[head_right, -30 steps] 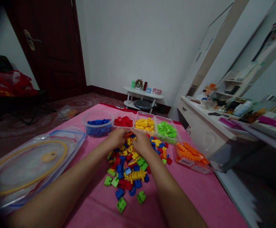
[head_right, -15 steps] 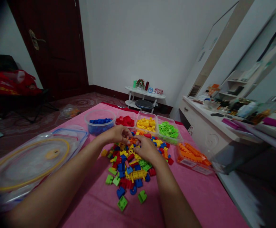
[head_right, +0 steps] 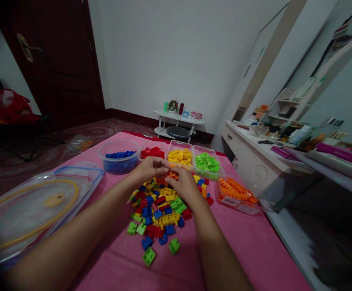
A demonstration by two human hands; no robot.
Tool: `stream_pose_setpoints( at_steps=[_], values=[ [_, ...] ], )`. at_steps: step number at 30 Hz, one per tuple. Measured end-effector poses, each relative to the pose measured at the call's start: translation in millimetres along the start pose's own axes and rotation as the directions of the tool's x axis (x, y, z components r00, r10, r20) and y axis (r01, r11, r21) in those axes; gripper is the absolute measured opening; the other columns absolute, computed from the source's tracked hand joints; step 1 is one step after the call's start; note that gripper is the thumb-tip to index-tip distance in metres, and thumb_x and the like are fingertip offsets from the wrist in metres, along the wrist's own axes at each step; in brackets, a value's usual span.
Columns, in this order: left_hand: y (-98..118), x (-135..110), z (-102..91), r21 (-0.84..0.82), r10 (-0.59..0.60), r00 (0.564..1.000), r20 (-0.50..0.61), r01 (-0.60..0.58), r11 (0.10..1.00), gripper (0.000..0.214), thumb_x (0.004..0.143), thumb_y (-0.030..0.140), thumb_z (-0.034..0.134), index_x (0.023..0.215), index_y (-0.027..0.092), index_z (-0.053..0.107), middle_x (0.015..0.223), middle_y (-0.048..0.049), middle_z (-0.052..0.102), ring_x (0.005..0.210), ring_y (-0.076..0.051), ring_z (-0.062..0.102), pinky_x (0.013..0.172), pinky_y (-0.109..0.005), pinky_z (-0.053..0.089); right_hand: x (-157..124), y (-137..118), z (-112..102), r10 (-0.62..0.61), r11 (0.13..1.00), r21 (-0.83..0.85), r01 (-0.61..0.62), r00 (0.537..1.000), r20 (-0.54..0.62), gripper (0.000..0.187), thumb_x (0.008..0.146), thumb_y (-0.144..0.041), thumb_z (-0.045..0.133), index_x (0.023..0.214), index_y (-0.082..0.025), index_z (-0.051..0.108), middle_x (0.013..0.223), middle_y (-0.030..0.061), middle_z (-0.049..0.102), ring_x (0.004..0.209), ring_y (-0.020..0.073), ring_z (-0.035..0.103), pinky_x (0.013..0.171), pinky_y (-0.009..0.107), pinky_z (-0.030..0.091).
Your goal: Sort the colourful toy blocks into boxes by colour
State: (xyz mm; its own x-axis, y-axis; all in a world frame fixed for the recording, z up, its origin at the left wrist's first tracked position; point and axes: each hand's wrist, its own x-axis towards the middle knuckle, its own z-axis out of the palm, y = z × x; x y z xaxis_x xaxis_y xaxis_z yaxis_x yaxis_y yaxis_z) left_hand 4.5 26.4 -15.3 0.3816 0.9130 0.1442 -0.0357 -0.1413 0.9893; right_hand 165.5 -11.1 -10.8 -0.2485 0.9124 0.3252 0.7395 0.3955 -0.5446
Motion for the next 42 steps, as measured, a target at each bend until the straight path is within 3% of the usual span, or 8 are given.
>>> stream_pose_setpoints(
  at_steps=[5,10,13,17,20,28,37,42],
  values=[
    [2,2,-6.4,0.185,0.040,0.992,-0.121,-0.017,0.983,0.017,0.068,0.017,0.062,0.082,0.009,0.066,0.072,-0.0038,0.066,0.061,-0.010,0.058,0.054,-0.020,0.044,-5,18,-55,0.144,0.975,-0.120,-0.185,0.947,-0.287,0.036,0.071,-0.036,0.062,0.102,-0.018,0.067,0.092,0.0070,0.069,0.079,0.0192,0.062,0.070,0.029,0.046],
    [-4,4,-7.2,0.322,0.069,0.992,-0.105,-0.031,0.946,0.019,0.070,0.020,0.060,0.084,0.009,0.067,0.077,-0.0051,0.068,0.065,-0.012,0.059,0.057,-0.021,0.045,-28,48,-114,0.317,0.761,-0.293,-0.578,0.726,-0.610,0.039,0.069,-0.044,0.059,0.100,-0.022,0.068,0.088,0.0095,0.068,0.078,0.0232,0.062,0.067,0.032,0.044],
    [-8,5,-7.3,0.383,0.103,0.990,-0.101,-0.057,0.922,0.020,0.070,0.021,0.060,0.084,0.010,0.068,0.074,-0.0049,0.068,0.064,-0.012,0.059,0.058,-0.021,0.045,-43,69,-130,0.401,0.625,-0.318,-0.713,0.643,-0.652,0.040,0.066,-0.050,0.060,0.094,-0.024,0.072,0.084,0.0118,0.068,0.076,0.0269,0.062,0.063,0.036,0.044],
    [-11,5,-10.7,0.437,0.114,0.989,-0.094,-0.062,0.897,0.022,0.072,0.023,0.058,0.086,0.010,0.069,0.077,-0.0056,0.069,0.067,-0.013,0.061,0.061,-0.022,0.046,-49,77,-132,0.440,0.549,-0.349,-0.760,0.617,-0.652,0.040,0.066,-0.051,0.059,0.094,-0.026,0.073,0.089,0.0142,0.068,0.081,0.0311,0.062,0.067,0.042,0.045],
    [-10,4,-12.9,0.529,0.123,0.987,-0.103,-0.051,0.847,0.021,0.073,0.022,0.057,0.086,0.011,0.070,0.080,-0.0057,0.070,0.072,-0.014,0.062,0.066,-0.023,0.047,-41,64,-124,0.387,0.594,-0.360,-0.720,0.647,-0.657,0.039,0.071,-0.046,0.057,0.101,-0.025,0.071,0.096,0.0138,0.068,0.086,0.0313,0.062,0.071,0.043,0.045],
    [-15,2,-15.2,0.812,0.098,0.995,-0.023,-0.038,0.582,0.025,0.073,0.015,0.055,0.091,0.017,0.071,0.091,-0.0055,0.072,0.084,-0.018,0.063,0.076,-0.025,0.045,-12,26,-61,0.277,0.902,-0.275,-0.333,0.934,-0.224,0.021,0.072,-0.027,0.061,0.088,-0.020,0.072,0.086,0.0050,0.072,0.077,0.0184,0.064,0.069,0.027,0.046],
    [-9,-14,-0.5,0.963,-0.014,1.000,-0.023,0.026,0.268,0.024,0.074,0.029,0.058,0.092,0.019,0.071,0.097,-0.0122,0.068,0.093,-0.024,0.062,0.079,-0.030,0.047,-9,8,7,0.029,0.967,-0.252,-0.020,0.999,0.029,0.034,0.074,-0.019,0.060,0.107,-0.020,0.067,0.110,0.0063,0.067,0.103,0.0217,0.058,0.092,0.033,0.041],
    [-3,-18,5.3,0.972,-0.059,0.997,-0.050,0.062,0.228,0.025,0.074,0.031,0.057,0.089,0.017,0.071,0.097,-0.0142,0.068,0.090,-0.026,0.063,0.076,-0.032,0.049,-8,13,14,0.011,0.964,-0.267,-0.008,1.000,0.009,0.036,0.075,-0.017,0.057,0.109,-0.017,0.065,0.113,0.0076,0.065,0.107,0.0215,0.057,0.096,0.034,0.040]
  ],
)
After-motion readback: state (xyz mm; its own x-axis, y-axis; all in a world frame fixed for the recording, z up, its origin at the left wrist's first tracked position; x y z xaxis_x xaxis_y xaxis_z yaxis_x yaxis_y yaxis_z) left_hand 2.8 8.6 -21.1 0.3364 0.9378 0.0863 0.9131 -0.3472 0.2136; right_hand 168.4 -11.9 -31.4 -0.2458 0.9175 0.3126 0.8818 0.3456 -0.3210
